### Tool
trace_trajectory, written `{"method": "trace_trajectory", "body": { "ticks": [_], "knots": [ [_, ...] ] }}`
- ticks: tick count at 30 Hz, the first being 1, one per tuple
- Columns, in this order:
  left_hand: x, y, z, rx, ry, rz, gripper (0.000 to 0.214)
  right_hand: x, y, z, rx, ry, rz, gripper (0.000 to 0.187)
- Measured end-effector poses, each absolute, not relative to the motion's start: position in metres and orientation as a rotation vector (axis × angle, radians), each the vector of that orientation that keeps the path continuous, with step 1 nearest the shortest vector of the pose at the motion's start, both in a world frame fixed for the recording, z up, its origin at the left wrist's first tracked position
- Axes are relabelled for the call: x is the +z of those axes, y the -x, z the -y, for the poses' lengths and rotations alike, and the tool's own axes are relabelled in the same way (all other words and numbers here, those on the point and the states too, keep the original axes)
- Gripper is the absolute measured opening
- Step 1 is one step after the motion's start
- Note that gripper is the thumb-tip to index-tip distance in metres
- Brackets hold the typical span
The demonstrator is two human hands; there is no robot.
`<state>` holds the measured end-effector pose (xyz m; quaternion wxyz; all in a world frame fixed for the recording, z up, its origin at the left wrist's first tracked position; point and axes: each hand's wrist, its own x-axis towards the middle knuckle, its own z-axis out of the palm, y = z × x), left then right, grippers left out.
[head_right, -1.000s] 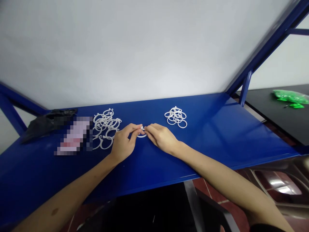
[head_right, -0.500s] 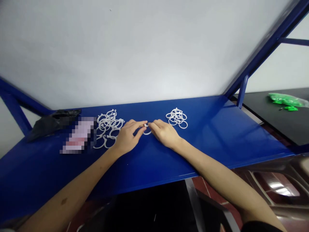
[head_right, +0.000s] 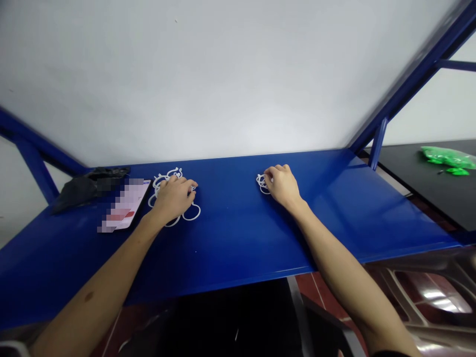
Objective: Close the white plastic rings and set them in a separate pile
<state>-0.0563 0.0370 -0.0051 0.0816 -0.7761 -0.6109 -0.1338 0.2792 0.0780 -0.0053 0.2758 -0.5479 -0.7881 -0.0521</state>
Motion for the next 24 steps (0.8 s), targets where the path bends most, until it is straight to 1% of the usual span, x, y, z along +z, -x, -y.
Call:
{"method": "trace_trajectory", "body": {
  "ticks": [6,12,16,19,22,24],
  "knots": [
    [-0.007,0.059,-0.038,-0.381,2.276,1.856,0.022,-0.005,-0.273,-0.074,-0.228,1.468,2.071,0.021],
    [0.001,0.054,-0.035,-0.528,2.244,1.877,0.020,0.001,-0.268,-0.069,-0.217,1.346,2.040,0.023],
    [0.013,0.044,-0.032,-0.800,2.210,1.926,0.021,0.005,-0.260,-0.063,-0.147,1.231,2.040,0.023],
    [0.023,0.033,-0.026,-1.102,2.212,1.912,0.022,0.003,-0.250,-0.055,-0.032,1.133,2.085,0.022],
    [0.031,0.022,-0.018,-1.397,2.317,1.916,0.022,0.000,-0.236,-0.044,0.175,1.048,2.155,0.024],
    [0.033,0.015,-0.012,-1.511,2.450,1.944,0.023,0.000,-0.226,-0.034,0.368,0.989,2.185,0.032]
  ]
}}
